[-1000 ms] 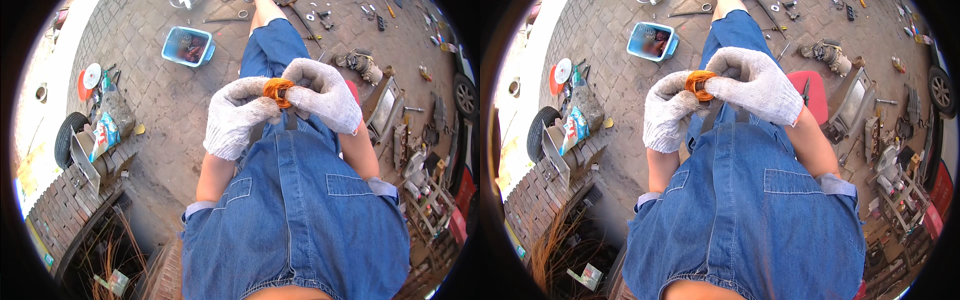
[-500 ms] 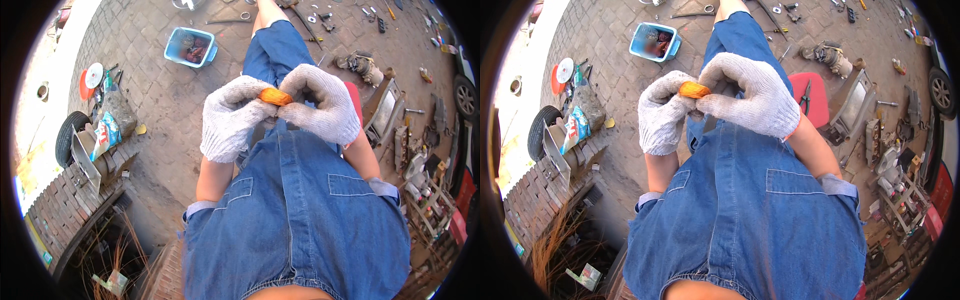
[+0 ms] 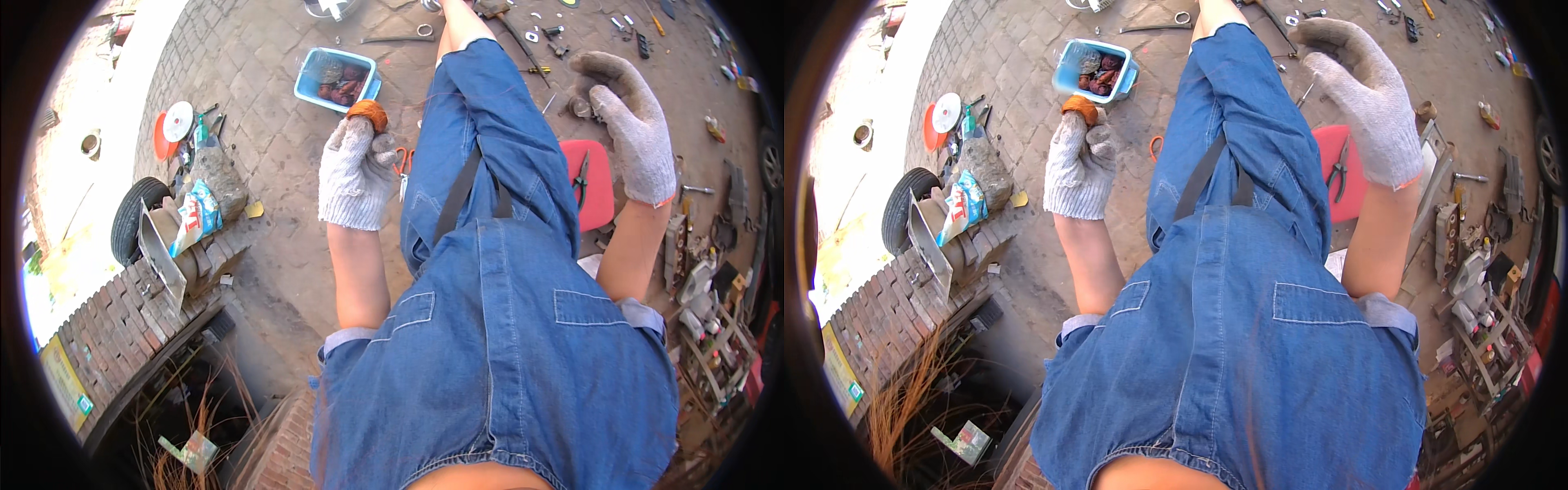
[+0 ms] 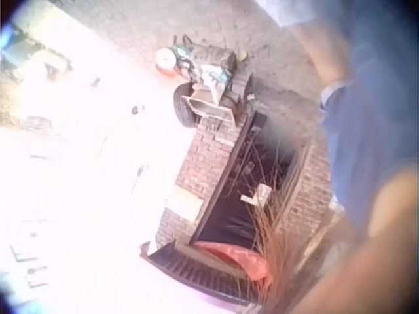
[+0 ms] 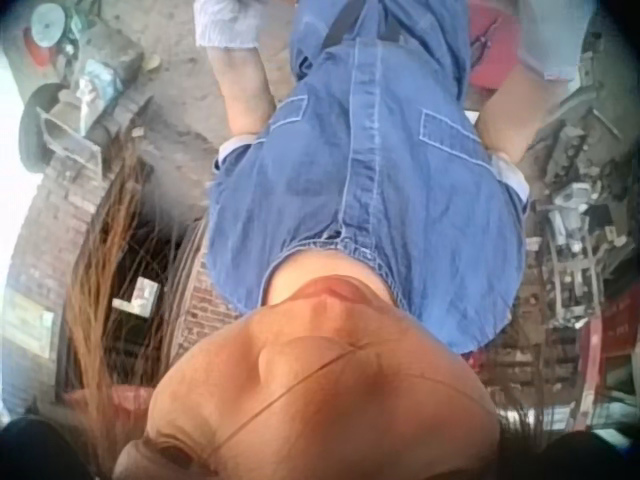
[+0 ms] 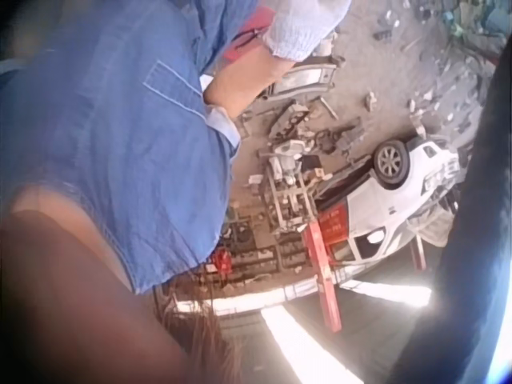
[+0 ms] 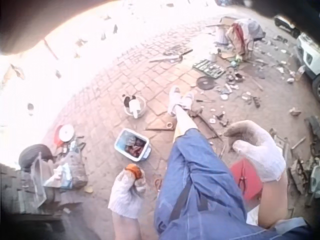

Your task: The person sits on the ground and disassembles a small white electrical component. They use pliers to pull out a copper coil and then use a screwdriver to pry open the remaining housing.

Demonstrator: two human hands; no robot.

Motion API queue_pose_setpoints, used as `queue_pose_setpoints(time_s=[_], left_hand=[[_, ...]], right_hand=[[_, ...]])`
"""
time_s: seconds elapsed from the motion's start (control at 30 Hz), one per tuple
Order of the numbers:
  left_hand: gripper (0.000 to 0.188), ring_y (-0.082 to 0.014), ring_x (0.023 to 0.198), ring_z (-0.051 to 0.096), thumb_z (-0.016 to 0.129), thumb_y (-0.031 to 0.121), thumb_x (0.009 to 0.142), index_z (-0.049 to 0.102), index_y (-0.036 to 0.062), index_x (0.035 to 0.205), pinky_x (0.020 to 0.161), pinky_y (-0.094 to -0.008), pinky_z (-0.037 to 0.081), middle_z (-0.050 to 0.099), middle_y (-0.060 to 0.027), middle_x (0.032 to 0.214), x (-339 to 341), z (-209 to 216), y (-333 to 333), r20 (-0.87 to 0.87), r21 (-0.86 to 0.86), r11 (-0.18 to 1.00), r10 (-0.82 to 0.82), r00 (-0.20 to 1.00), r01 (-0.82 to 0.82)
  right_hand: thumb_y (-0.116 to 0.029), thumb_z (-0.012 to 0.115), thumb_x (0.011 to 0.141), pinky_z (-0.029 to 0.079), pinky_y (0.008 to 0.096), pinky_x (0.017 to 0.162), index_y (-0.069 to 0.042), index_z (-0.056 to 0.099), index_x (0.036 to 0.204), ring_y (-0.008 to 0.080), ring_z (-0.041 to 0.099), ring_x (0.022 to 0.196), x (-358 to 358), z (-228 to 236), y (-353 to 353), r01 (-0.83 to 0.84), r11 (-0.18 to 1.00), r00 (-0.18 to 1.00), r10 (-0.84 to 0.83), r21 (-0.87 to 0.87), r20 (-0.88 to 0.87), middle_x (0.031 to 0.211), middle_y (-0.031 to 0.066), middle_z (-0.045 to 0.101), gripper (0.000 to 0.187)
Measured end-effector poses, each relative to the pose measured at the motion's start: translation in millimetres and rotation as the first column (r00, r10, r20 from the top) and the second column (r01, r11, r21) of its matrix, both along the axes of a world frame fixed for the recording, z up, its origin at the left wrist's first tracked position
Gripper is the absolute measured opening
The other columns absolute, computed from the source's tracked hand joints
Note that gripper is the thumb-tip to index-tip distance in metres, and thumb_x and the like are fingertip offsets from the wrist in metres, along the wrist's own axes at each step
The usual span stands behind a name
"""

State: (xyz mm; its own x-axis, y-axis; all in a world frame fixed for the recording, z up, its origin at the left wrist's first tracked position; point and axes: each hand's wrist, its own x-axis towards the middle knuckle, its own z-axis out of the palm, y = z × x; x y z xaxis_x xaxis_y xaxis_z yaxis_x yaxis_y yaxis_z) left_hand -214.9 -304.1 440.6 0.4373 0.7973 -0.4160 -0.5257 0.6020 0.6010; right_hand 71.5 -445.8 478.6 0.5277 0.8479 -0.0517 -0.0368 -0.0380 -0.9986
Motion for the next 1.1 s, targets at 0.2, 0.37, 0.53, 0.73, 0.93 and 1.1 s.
queue_pose_setpoints(time_s=[0.2, 0.37, 0.53, 0.73, 0.93, 1.1], left_hand=[[0.024, -0.0142, 0.065, 0.06, 0.068, 0.01, 0.09, 0.061, -0.003, 0.109, 0.053, -0.0243, 0.053, 0.063, -0.0085, 0.088, 4, 4, 3, -0.147, 0.107, 0.994, 0.052, 0.988, -0.037], [0.024, -0.0119, 0.057, 0.057, 0.069, 0.01, 0.088, 0.064, -0.0015, 0.109, 0.048, -0.0229, 0.046, 0.064, -0.0071, 0.079, 16, 11, -5, -0.396, 0.228, 0.973, 0.122, 0.91, -0.031], [0.023, -0.0118, 0.053, 0.059, 0.07, 0.007, 0.087, 0.066, -0.0019, 0.107, 0.046, -0.0232, 0.047, 0.066, -0.0082, 0.077, 28, 23, -12, -0.387, 0.268, 0.962, 0.068, 0.92, 0.041], [0.023, -0.0132, 0.061, 0.063, 0.069, 0.006, 0.087, 0.066, -0.0026, 0.107, 0.047, -0.0226, 0.048, 0.069, -0.0104, 0.082, 22, 28, -11, -0.365, 0.242, 0.97, 0.086, 0.927, 0.005], [0.024, -0.015, 0.065, 0.065, 0.07, 0.005, 0.086, 0.066, -0.0026, 0.108, 0.048, -0.0225, 0.048, 0.07, -0.0123, 0.086, 21, 13, -8, -0.313, 0.192, 0.981, 0.055, 0.948, 0.006], [0.023, -0.0152, 0.066, 0.066, 0.07, 0.004, 0.085, 0.066, -0.0033, 0.107, 0.05, -0.022, 0.049, 0.07, -0.0126, 0.086, 22, 13, -8, -0.338, 0.199, 0.98, 0.064, 0.939, 0.004]], right_hand=[[-0.013, 0.053, 0.095, 0.035, 0.0307, 0.108, 0.003, 0.053, 0.131, 0.0188, 0.049, 0.128, 36, 7, -12, 0.32, 0.94, 0.934, -0.334, 0.12, 0.124, 0.133, 0.0127, 0.056, 0.04], [-0.005, 0.05, 0.092, 0.048, 0.0244, 0.087, 0.003, 0.053, 0.13, 0.0118, 0.062, 0.099, -18, 32, 11, 0.211, 0.96, 0.945, -0.248, 0.184, 0.212, 0.128, 0.0113, 0.059, 0.039], [-0.014, 0.071, 0.081, 0.053, 0.0278, 0.066, -0.006, 0.057, 0.126, 0.0132, 0.066, 0.075, -88, 12, 45, -0.395, 0.918, 0.901, 0.379, 0.036, 0.213, 0.096, 0.0085, 0.066, 0.048], [-0.011, 0.057, 0.092, 0.052, 0.0301, 0.076, 0.0, 0.065, 0.102, 0.02, 0.066, 0.081, -82, -11, 52, -0.472, 0.879, 0.86, 0.442, 0.067, 0.255, 0.085, 0.0111, 0.068, 0.017], [-0.014, 0.056, 0.095, 0.05, 0.0289, 0.081, 0.001, 0.065, 0.1, 0.0165, 0.065, 0.086, -58, 2, 37, -0.441, 0.897, 0.886, 0.439, -0.021, 0.148, 0.088, 0.0095, 0.068, 0.018], [-0.02, 0.052, 0.098, 0.045, 0.0233, 0.072, -0.002, 0.065, 0.1, 0.0084, 0.055, 0.082, -39, 12, 30, -0.442, 0.894, 0.897, 0.443, -0.071, 0.001, 0.091, 0.0028, 0.065, 0.022]])
